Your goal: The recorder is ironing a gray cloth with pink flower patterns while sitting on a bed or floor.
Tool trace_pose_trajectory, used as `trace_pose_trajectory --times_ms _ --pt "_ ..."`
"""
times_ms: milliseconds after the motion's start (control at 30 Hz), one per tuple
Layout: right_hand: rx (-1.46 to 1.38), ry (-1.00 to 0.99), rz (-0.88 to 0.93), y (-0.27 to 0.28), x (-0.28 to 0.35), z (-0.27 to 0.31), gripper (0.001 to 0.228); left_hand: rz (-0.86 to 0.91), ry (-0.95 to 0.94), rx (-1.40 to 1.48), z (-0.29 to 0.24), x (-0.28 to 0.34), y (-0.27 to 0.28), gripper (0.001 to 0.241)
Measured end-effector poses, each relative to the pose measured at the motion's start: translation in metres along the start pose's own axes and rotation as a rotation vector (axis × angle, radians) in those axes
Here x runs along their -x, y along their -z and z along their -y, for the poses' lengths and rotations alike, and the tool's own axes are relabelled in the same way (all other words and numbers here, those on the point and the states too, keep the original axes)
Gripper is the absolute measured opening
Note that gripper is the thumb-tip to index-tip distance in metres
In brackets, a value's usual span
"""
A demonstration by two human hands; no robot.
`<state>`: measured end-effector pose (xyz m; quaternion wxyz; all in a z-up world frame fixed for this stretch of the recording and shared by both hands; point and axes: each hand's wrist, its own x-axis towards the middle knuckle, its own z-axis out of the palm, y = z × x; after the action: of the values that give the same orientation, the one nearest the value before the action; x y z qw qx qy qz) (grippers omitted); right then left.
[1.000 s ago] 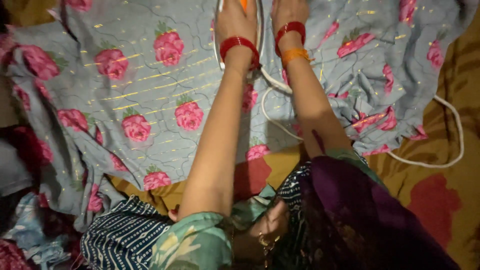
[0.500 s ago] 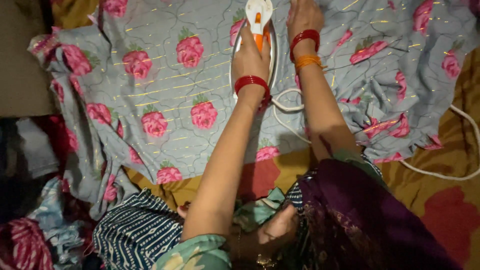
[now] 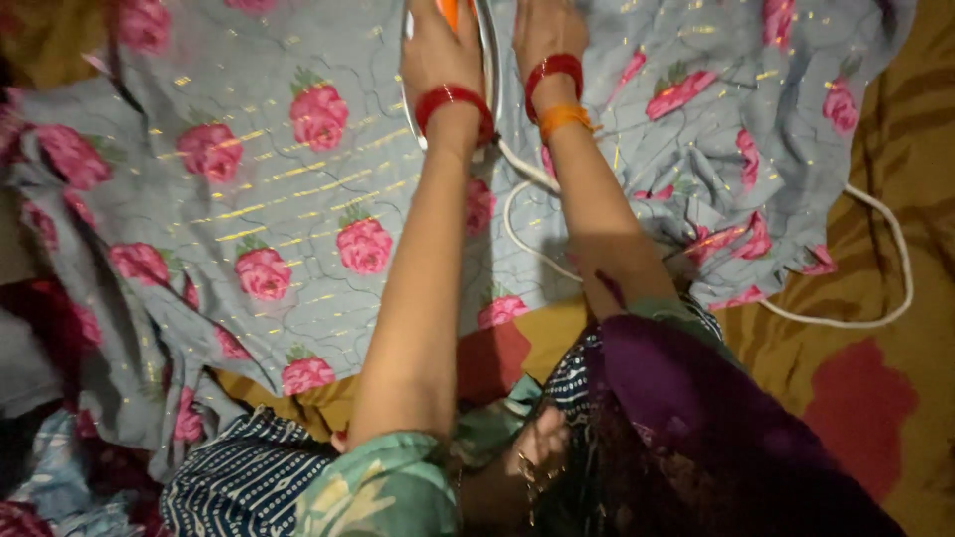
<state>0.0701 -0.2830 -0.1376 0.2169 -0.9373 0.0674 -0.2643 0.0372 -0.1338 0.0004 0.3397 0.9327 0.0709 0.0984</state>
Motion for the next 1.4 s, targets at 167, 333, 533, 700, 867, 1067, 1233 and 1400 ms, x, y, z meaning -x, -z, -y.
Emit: trace_pose_trajectory --times_ms 167,333,533,700,867,1067,1233,1400 --pt "-0.093 0.099 -0.106 0.001 0.0 -0.005 0.015 -0.001 0.08 0.075 0.0 0.044 0.025 0.048" --pt "-0.032 0.08 -0.016 0.003 0.0 0.0 0.016 0.077 0.046 0.067 0.015 0.066 0.034 0.047" --pt "0.051 0.032 -0.023 -0.013 0.005 -0.011 0.021 0.077 -0.01 0.074 0.009 0.053 0.028 0.048" --pt "0.125 -0.017 -0.023 -0.032 0.005 -0.023 0.026 0.084 0.075 0.014 0.007 0.017 0.004 0.047" --pt "0.105 -0.051 0.038 -0.032 0.014 -0.031 0.026 0.011 -0.02 0.028 0.031 -0.002 -0.033 0.036" --pt "0.072 0.038 -0.055 -0.022 -0.003 -0.018 0.024 -0.008 0.003 0.063 0.007 0.019 0.012 0.042" --pt "0.075 0.04 -0.046 -0.019 0.005 -0.015 0.024 0.047 0.052 0.034 0.021 0.059 0.029 0.046" --pt "0.025 -0.03 0.032 -0.01 0.006 -0.013 0.026 0.082 0.023 0.027 0.019 0.059 0.026 0.044"
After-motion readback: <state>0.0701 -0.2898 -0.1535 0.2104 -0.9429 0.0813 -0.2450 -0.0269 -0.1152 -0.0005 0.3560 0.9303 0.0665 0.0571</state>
